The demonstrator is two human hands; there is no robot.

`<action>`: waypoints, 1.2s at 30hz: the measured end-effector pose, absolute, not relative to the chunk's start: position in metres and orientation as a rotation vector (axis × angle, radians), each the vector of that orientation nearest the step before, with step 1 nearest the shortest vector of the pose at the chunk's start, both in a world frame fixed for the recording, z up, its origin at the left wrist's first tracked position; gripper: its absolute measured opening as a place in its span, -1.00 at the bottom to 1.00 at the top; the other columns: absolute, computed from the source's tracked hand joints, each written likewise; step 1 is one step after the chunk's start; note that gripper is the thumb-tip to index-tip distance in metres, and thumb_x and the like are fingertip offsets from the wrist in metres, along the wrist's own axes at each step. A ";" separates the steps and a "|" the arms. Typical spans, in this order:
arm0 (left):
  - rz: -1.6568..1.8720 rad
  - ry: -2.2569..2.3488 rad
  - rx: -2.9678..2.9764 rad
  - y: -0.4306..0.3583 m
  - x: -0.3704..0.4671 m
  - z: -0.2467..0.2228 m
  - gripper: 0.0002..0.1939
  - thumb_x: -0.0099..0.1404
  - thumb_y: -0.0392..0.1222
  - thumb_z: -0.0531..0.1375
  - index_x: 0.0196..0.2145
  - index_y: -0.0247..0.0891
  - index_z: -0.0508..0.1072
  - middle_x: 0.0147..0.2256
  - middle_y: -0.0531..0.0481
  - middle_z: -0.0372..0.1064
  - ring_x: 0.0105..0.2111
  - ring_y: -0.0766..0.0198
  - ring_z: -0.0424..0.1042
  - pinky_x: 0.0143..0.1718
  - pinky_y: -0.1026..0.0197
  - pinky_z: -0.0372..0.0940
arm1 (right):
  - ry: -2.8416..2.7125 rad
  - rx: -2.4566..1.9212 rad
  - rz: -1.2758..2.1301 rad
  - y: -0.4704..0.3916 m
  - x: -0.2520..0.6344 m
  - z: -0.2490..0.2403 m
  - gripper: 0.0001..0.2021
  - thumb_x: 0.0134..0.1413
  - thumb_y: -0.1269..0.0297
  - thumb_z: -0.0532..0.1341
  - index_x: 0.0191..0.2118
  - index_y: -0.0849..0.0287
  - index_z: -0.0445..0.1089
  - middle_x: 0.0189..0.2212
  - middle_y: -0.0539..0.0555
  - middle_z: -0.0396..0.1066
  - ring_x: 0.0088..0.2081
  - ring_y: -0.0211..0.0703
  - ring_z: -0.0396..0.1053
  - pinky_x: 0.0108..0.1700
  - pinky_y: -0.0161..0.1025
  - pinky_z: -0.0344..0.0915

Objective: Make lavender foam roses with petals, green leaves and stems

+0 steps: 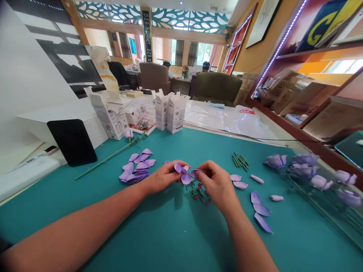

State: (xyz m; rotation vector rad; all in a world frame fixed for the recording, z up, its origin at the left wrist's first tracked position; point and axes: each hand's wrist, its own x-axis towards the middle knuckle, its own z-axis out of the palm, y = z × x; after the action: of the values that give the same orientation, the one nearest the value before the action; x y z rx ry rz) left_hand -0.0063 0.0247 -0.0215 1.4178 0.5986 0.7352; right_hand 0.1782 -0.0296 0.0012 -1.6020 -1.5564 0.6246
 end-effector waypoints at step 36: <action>0.700 0.631 1.876 0.013 -0.010 -0.009 -0.73 0.32 -0.07 0.00 -0.11 -0.25 0.30 -0.22 -0.05 0.33 -0.24 0.26 0.29 -0.16 0.22 0.20 | -1.778 -1.523 -0.052 -0.049 0.159 0.013 -0.86 0.14 0.28 0.09 -0.39 0.09 0.35 -0.51 -0.01 0.42 -0.50 -0.26 0.34 -0.45 -0.35 0.17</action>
State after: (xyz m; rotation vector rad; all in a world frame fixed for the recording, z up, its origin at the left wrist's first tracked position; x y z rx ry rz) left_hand -0.0100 0.0133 -0.0091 1.8759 0.6313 0.6997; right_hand 0.1587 -0.0485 0.0130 -1.5232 -1.7784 -0.0518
